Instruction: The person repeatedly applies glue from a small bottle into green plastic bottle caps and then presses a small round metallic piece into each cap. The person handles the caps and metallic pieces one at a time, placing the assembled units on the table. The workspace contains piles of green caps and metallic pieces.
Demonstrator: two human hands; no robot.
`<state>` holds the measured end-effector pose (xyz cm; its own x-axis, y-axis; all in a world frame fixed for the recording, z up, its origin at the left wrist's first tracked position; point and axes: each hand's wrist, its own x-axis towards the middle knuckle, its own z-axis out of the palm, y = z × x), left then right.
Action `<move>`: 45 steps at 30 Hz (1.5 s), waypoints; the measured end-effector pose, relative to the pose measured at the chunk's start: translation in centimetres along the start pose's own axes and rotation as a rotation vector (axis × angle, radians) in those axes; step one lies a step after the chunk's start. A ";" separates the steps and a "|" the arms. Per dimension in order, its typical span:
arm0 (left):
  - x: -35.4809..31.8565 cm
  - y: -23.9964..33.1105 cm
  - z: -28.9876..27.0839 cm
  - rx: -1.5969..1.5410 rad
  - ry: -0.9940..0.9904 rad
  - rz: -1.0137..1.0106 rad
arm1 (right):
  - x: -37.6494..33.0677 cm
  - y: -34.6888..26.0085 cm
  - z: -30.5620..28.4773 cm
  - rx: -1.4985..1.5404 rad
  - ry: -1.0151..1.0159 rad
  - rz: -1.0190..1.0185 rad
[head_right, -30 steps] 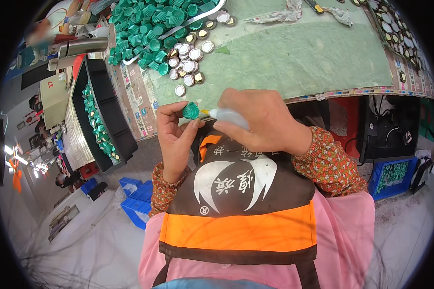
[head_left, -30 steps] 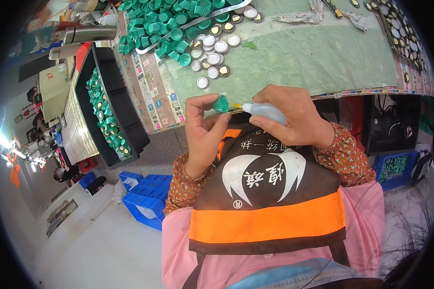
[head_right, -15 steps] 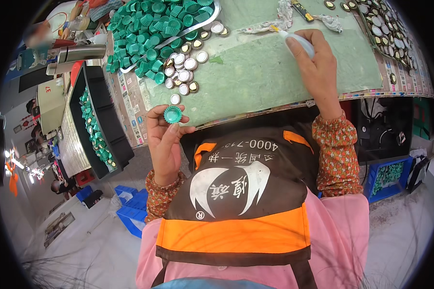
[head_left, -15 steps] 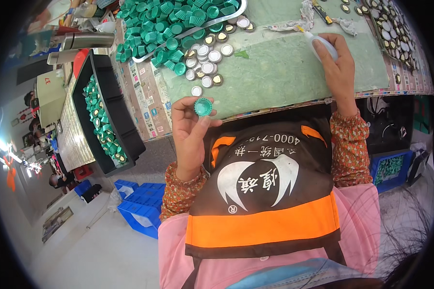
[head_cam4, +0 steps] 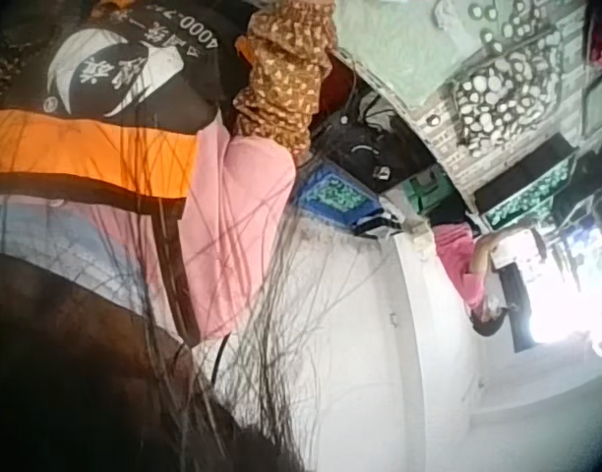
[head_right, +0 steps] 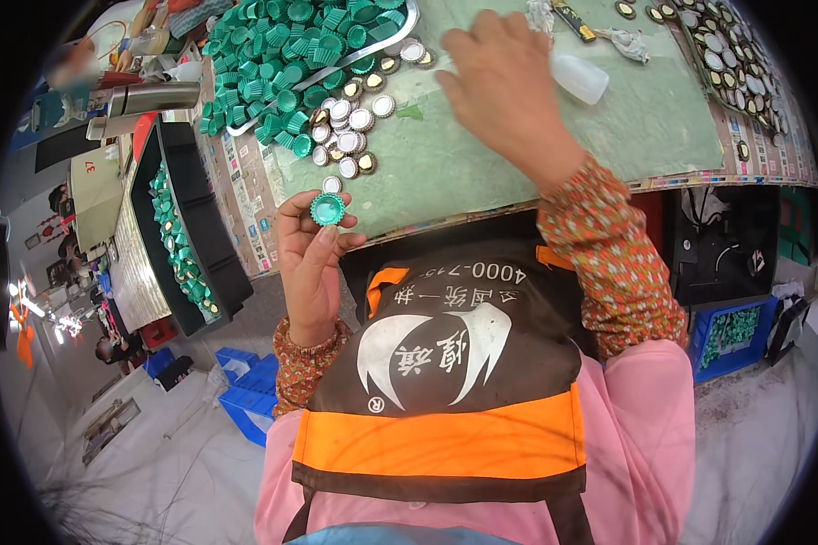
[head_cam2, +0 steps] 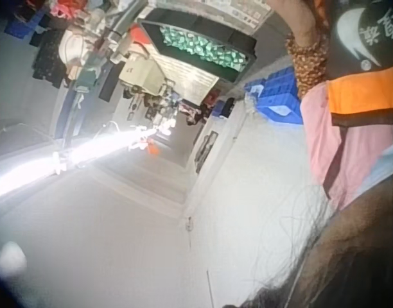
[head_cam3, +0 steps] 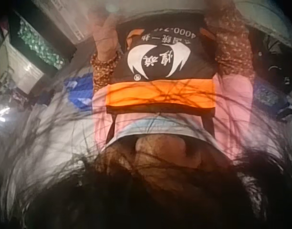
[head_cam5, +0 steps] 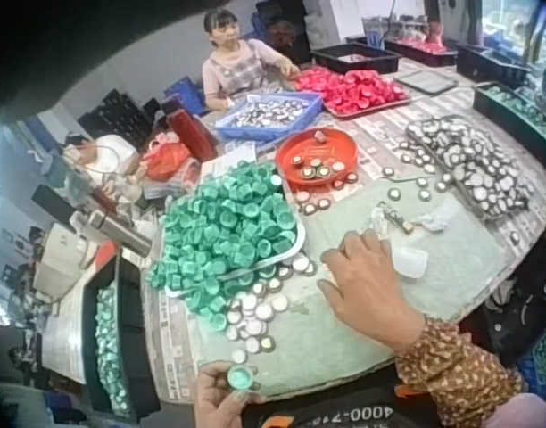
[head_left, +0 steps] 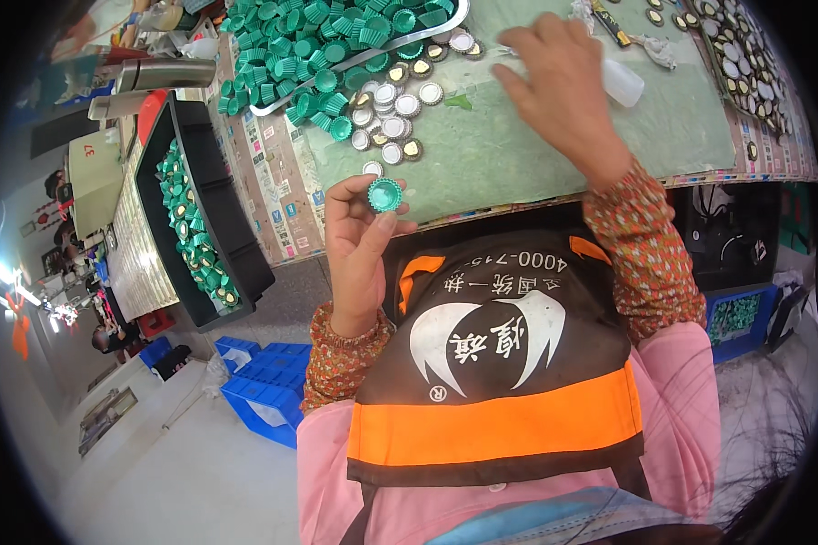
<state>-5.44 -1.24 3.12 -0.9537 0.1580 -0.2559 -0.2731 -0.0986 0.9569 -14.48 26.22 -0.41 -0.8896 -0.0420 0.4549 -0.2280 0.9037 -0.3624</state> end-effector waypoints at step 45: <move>-0.3 -2.3 0.3 -0.387 -0.190 -0.293 | -6.0 -8.0 -3.5 0.670 -0.266 -0.154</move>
<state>-4.52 -0.78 1.02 -0.8004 0.4053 -0.4417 -0.5861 -0.3743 0.7186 -5.97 20.68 2.61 -0.8742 -0.3264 0.3595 -0.4758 0.4283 -0.7682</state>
